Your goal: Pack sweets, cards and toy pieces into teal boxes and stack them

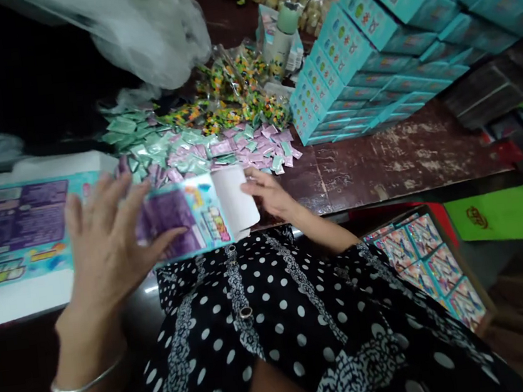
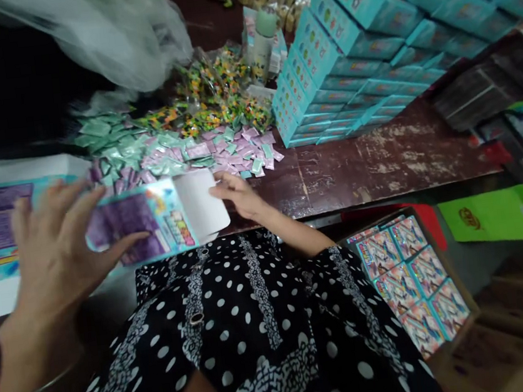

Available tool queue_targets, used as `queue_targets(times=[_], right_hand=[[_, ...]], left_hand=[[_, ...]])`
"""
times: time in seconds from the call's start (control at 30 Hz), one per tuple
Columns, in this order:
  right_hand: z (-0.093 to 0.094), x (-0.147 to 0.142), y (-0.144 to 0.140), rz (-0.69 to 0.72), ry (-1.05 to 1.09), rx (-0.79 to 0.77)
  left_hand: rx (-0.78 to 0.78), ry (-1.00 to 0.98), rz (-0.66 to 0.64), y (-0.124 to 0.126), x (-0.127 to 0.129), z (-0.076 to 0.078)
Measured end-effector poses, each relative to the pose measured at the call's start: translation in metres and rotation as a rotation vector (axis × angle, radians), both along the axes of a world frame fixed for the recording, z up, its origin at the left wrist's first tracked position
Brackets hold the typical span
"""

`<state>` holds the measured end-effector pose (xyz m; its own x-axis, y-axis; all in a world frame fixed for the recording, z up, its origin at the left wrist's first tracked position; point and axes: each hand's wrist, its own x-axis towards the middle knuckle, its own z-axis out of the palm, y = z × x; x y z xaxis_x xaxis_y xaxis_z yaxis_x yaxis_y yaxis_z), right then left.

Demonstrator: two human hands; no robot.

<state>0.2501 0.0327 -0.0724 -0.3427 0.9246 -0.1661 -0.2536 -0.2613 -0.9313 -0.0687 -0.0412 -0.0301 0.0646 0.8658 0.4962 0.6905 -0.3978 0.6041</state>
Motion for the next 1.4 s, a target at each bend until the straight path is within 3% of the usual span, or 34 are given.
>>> queue_targets(times=[0.1, 0.17, 0.23, 0.27, 0.3, 0.37, 0.47, 0.6, 0.77, 0.83, 0.9, 0.93, 1.0, 1.07, 1.13, 1.4], right_hand=[[0.004, -0.005, -0.01, 0.268, 0.012, 0.005], [0.011, 0.009, 0.002, 0.386, -0.127, 0.146], [0.018, 0.037, 0.027, 0.31, -0.434, 0.344], [0.021, 0.055, 0.041, 0.17, -0.631, 0.427], [0.022, 0.072, 0.056, 0.027, -0.839, 0.466], [0.02, 0.101, 0.078, -0.12, -1.203, 0.465], [0.01, 0.121, 0.093, -0.087, -1.452, 0.412], [-0.004, 0.121, 0.096, -0.051, -1.362, 0.417], [-0.005, 0.125, 0.103, -0.158, -1.202, 0.325], [0.0, 0.125, 0.102, -0.19, -1.265, 0.367], [0.006, 0.12, 0.095, -0.204, -1.361, 0.503], [0.009, 0.115, 0.09, -0.182, -1.394, 0.586], [0.013, 0.103, 0.077, -0.01, -1.4, 0.719], [0.016, 0.091, 0.064, 0.239, -1.362, 0.773], [0.015, 0.082, 0.052, 0.387, -1.356, 0.786], [0.008, 0.088, 0.025, 0.436, -1.404, 0.773]], left_hand=[[-0.312, 0.096, -0.225, 0.003, 0.0, 0.01], [-0.496, 0.048, -0.262, 0.009, -0.001, 0.012], [-0.581, 0.052, -0.186, 0.014, -0.003, 0.011], [-0.589, 0.073, -0.123, 0.016, -0.004, 0.011], [-0.594, 0.101, -0.068, 0.018, -0.005, 0.009], [-0.621, 0.138, -0.011, 0.022, -0.006, 0.005], [-0.66, 0.112, -0.003, 0.026, -0.004, -0.003], [-0.667, 0.067, -0.035, 0.029, -0.003, -0.008], [-0.702, 0.061, -0.066, 0.027, -0.003, -0.003], [-0.737, 0.074, -0.03, 0.027, -0.002, -0.004], [-0.758, 0.086, 0.0, 0.028, -0.001, -0.007], [-0.759, 0.09, 0.01, 0.029, -0.001, -0.009], [-0.748, 0.092, 0.021, 0.031, -0.002, -0.014], [-0.748, 0.09, 0.034, 0.033, -0.003, -0.018], [-0.764, 0.085, 0.041, 0.032, -0.005, -0.02], [-0.72, 0.046, 0.012, 0.03, -0.003, -0.02]])
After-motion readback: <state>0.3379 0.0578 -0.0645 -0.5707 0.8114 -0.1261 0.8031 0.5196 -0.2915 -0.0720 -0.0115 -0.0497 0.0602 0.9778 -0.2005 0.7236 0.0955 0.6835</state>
